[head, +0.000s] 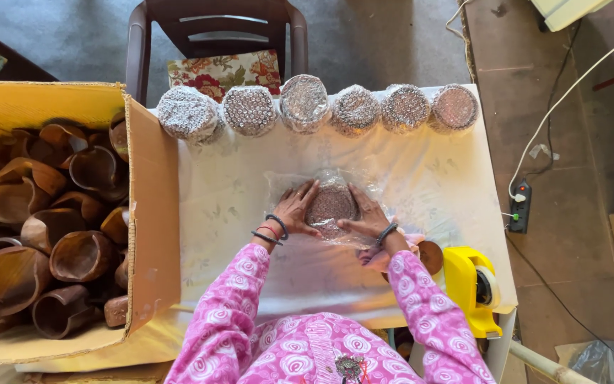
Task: Cleaning small clay pots with a cloth and wrapping them in bubble wrap for shipping.
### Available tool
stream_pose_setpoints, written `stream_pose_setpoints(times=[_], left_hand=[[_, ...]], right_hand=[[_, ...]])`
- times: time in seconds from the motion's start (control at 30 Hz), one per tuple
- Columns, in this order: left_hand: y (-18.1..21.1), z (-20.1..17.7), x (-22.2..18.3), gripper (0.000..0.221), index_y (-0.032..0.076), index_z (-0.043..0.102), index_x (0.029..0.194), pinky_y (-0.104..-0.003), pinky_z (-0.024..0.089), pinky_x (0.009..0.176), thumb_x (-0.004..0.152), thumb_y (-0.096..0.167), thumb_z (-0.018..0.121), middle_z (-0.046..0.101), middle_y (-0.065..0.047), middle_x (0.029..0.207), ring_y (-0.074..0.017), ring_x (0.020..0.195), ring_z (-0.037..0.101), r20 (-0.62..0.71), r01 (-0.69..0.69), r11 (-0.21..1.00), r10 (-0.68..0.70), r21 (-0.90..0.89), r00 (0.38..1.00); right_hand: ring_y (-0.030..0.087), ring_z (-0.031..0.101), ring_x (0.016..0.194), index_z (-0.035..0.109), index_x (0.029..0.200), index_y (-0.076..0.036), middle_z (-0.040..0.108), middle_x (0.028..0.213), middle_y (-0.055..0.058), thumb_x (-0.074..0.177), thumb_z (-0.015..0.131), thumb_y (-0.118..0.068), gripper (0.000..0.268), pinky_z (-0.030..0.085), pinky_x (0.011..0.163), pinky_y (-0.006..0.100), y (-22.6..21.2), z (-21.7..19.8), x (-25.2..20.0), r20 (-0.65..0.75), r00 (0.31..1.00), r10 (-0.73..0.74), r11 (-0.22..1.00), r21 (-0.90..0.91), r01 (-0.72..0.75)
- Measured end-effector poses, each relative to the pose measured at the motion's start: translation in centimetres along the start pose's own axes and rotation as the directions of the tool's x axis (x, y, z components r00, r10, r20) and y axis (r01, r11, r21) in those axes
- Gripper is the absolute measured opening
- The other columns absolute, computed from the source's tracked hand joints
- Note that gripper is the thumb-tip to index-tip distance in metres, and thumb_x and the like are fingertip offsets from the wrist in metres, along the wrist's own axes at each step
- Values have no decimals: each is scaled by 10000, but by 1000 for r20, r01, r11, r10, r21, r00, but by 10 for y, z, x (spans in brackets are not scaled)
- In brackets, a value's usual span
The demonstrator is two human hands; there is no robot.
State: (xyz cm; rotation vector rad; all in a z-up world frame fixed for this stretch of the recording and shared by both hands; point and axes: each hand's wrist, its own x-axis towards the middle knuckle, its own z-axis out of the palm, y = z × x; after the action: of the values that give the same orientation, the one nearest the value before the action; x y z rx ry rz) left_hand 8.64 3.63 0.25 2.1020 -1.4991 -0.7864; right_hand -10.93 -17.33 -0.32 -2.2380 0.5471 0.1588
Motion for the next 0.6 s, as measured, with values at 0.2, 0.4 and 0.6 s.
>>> stream_pose_setpoints(times=[0.2, 0.4, 0.6], left_hand=[[-5, -9, -10, 1505, 173, 110, 1622, -580, 202, 1220, 454, 577, 968, 256, -162, 1644, -365, 1515, 257, 41, -57, 997, 55, 56, 998], [-6, -6, -8, 1477, 203, 153, 1619, -570, 234, 1218, 435, 417, 1009, 311, -107, 1637, -335, 1518, 291, 12, -81, 995, 80, 59, 997], [-10, -12, -7, 1460, 226, 146, 1629, -539, 241, 1228, 467, 401, 1012, 371, -116, 1608, -333, 1479, 353, 33, -23, 999, 21, 41, 999]], right_hand=[[301, 334, 1495, 66, 1629, -120, 285, 1654, 158, 476, 914, -596, 1508, 288, 1181, 456, 1, -11, -10, 106, 984, -146, 957, -237, 167], [299, 300, 1518, 134, 1608, -115, 333, 1624, 154, 458, 967, -539, 1482, 241, 1185, 494, 3, -5, -10, 12, 981, -195, 930, -317, 189], [310, 376, 1475, 201, 1593, -115, 403, 1589, 160, 386, 995, -501, 1495, 266, 1165, 491, 4, 0, -14, -57, 974, -218, 934, -301, 192]])
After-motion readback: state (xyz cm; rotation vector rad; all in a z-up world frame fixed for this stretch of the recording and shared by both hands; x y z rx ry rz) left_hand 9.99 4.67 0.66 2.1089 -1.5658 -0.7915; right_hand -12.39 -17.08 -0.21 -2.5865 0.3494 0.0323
